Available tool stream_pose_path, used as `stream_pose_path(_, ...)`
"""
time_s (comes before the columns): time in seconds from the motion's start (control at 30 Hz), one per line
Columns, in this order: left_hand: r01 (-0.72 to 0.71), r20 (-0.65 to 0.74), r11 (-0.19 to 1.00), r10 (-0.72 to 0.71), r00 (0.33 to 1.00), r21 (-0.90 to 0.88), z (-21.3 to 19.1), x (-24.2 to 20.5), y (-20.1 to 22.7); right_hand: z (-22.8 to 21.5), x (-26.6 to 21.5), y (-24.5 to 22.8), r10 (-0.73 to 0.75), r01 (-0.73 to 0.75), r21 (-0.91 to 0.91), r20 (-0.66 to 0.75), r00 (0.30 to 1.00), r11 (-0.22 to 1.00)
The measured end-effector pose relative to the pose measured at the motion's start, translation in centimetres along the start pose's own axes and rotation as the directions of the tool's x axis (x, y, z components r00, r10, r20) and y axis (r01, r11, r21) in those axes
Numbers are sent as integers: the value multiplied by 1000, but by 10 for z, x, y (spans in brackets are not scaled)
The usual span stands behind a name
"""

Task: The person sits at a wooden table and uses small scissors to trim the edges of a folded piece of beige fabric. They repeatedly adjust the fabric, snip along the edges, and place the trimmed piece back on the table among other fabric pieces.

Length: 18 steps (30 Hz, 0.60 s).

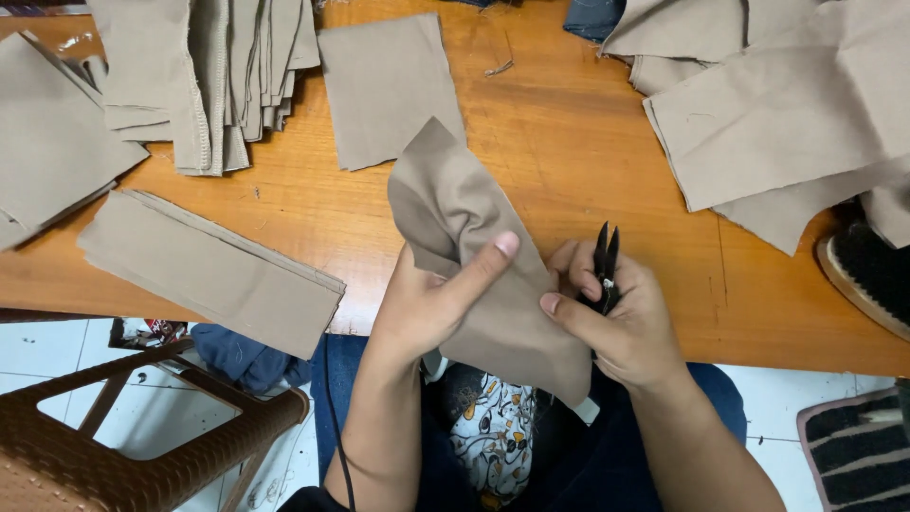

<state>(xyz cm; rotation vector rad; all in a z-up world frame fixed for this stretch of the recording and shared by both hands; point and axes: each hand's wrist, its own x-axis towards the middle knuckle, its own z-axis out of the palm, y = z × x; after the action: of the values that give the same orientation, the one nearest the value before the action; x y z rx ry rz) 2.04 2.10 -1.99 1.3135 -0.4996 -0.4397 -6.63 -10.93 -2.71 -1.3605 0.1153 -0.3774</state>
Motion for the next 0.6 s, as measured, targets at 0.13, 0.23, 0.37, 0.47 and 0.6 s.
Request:
stream_pose_path(0.13,4,26,998,-5,1000,62,-4,-1,3,-5,1,3,6,-6,15,30,1000,1000)
stream_pose_path(0.23,3,30,1000,-4,1000,20,-5,-3,6,4,1,-1,30,-29,101,-13,999,994)
stream_pose_path(0.37,16,49,998,-13,999,-54,1,-2,27,4,0,-1,-151,160,-48,143,978,986)
stream_pose_path(0.47,25,58,988,-17,998,-152,8,-2,25,7,4,-8,-128,137,-41,166,978,990)
stream_pose_path(0.6,49,-13,992,-51,999,-113,12,-3,23,9,9,-16,-63,69,-19,210,976,997)
